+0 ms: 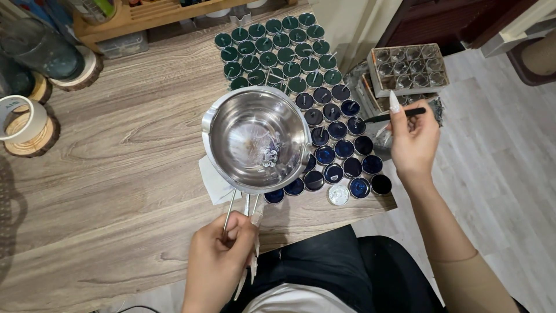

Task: The person prepares candle wicks by using tweezers to dip a metal wick base into a small pot of liquid wax and then pressing it onto a small white square of material.

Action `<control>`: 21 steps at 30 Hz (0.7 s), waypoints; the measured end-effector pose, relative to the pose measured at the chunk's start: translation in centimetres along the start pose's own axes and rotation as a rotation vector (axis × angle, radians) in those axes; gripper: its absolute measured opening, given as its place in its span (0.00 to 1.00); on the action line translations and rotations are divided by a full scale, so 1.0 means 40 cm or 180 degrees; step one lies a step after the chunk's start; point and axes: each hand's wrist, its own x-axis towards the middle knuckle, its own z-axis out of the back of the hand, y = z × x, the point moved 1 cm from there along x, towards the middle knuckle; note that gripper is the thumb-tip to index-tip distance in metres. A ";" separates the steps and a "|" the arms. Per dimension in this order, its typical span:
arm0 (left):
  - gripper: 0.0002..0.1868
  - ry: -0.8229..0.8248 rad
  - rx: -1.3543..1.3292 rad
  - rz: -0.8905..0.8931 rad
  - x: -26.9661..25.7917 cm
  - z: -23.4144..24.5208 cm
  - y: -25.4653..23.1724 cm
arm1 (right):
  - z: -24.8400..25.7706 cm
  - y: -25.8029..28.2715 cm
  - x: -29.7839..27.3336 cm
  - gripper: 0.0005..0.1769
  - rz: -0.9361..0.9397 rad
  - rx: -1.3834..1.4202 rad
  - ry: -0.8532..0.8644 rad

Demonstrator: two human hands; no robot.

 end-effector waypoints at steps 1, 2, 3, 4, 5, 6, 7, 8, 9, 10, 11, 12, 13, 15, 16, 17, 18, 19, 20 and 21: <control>0.12 -0.0002 0.0000 0.0001 -0.001 0.001 -0.001 | -0.001 0.007 0.000 0.11 0.0029 -0.0047 0.0019; 0.12 0.0012 0.0013 0.0086 -0.003 0.002 -0.002 | -0.002 0.015 -0.002 0.11 0.0029 -0.0045 0.0020; 0.12 0.0026 0.0023 0.0170 -0.004 0.001 -0.003 | 0.000 0.022 -0.004 0.12 0.0008 -0.0209 0.0012; 0.12 0.0023 0.0021 0.0170 -0.004 0.002 -0.005 | 0.004 0.029 -0.005 0.13 -0.0013 -0.0372 0.0004; 0.12 0.0029 0.0063 0.0164 -0.005 0.003 -0.006 | 0.010 0.036 -0.005 0.13 -0.0010 -0.0372 0.0010; 0.12 0.0035 0.0104 0.0159 -0.006 0.003 -0.007 | 0.016 0.043 -0.004 0.14 -0.0012 -0.0560 -0.0031; 0.12 0.0028 0.0099 0.0158 -0.006 0.004 -0.008 | 0.018 0.048 -0.003 0.15 -0.0011 -0.0747 -0.0071; 0.12 0.0031 0.0096 0.0150 -0.006 0.004 -0.008 | 0.021 0.055 0.001 0.15 -0.0004 -0.0745 -0.0065; 0.12 0.0033 0.0092 0.0142 -0.007 0.003 -0.009 | 0.030 0.066 0.007 0.14 0.0162 -0.0763 -0.0101; 0.12 0.0026 0.0085 0.0141 -0.008 0.003 -0.010 | 0.031 0.081 0.010 0.14 0.0328 -0.0779 -0.0135; 0.11 0.0029 0.0032 0.0137 -0.008 0.003 -0.012 | 0.030 0.101 0.009 0.14 0.0339 -0.0775 -0.0123; 0.10 0.0032 -0.0021 0.0134 -0.008 0.003 -0.013 | 0.037 0.129 0.002 0.12 0.0340 -0.0482 -0.0216; 0.10 -0.0001 -0.0026 0.0134 -0.010 0.005 -0.014 | 0.039 0.162 -0.008 0.11 0.0337 -0.0170 -0.0297; 0.09 0.0058 -0.0145 0.0101 -0.014 0.004 -0.016 | 0.042 0.243 -0.050 0.11 0.0740 0.0177 -0.0093; 0.09 0.0024 -0.0152 0.0114 -0.016 0.002 -0.017 | 0.040 0.283 -0.071 0.11 0.0738 0.0196 -0.0060; 0.07 0.0053 -0.0165 0.0092 -0.017 0.001 -0.017 | 0.030 0.320 -0.093 0.08 0.0790 0.0219 0.0404; 0.05 0.0083 -0.0178 0.0070 -0.018 0.001 -0.017 | 0.012 0.351 -0.108 0.06 0.0849 0.0247 0.0868; 0.05 0.0062 -0.0185 0.0074 -0.019 -0.001 -0.016 | -0.008 0.375 -0.113 0.06 0.0853 0.0258 0.0887; 0.06 0.0134 -0.0221 0.0058 -0.020 -0.003 -0.016 | -0.032 0.396 -0.117 0.05 0.1040 -0.0133 0.1205; 0.08 0.0203 -0.0259 0.0040 -0.021 -0.004 -0.017 | -0.054 0.413 -0.119 0.04 0.1233 -0.0522 0.1522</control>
